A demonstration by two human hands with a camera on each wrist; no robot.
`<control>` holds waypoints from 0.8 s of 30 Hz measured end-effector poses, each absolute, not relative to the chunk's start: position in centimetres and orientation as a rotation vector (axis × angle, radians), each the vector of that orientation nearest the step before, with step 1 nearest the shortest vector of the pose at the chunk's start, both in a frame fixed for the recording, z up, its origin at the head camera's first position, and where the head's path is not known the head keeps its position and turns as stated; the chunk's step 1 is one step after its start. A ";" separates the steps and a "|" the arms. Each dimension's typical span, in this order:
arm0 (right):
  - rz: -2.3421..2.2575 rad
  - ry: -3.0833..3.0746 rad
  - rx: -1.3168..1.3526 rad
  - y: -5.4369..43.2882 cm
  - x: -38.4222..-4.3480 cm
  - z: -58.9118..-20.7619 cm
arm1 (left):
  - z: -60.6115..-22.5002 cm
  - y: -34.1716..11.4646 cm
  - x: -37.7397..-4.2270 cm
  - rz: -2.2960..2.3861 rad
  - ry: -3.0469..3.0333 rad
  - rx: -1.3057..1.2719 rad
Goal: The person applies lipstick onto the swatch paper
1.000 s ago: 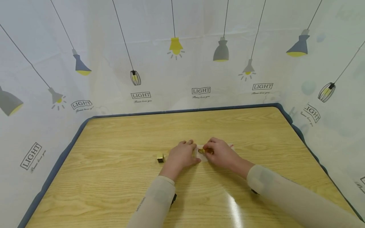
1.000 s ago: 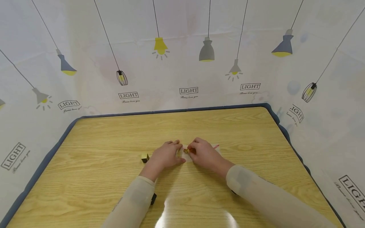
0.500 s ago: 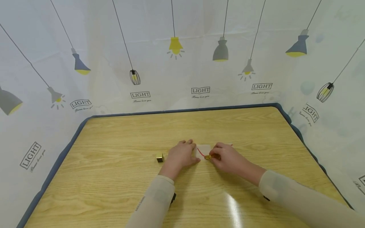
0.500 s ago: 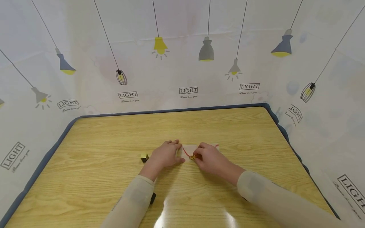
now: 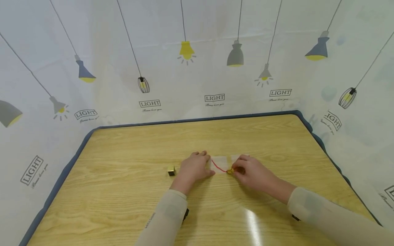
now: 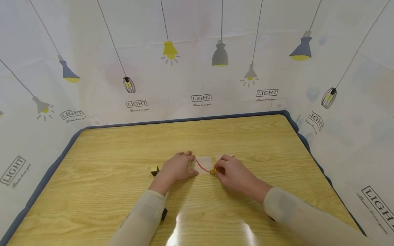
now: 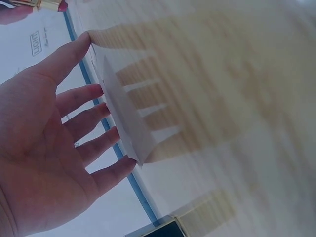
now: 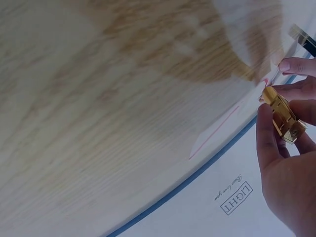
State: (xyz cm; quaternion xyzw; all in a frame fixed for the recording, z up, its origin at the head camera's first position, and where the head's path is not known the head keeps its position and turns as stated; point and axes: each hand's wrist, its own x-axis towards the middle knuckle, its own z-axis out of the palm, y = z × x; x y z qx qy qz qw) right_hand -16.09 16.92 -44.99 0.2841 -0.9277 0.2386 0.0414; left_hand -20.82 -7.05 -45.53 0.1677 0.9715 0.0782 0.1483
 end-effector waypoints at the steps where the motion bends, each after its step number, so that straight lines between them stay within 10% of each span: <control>1: 0.751 -2.840 0.865 17.0 -16.1 -44.9 | -45.5 -7.1 -20.8 0.223 2.793 0.481; 24: 0.982 -2.772 0.729 17.3 -17.3 -44.6 | -45.2 -8.1 -19.4 0.143 2.844 0.596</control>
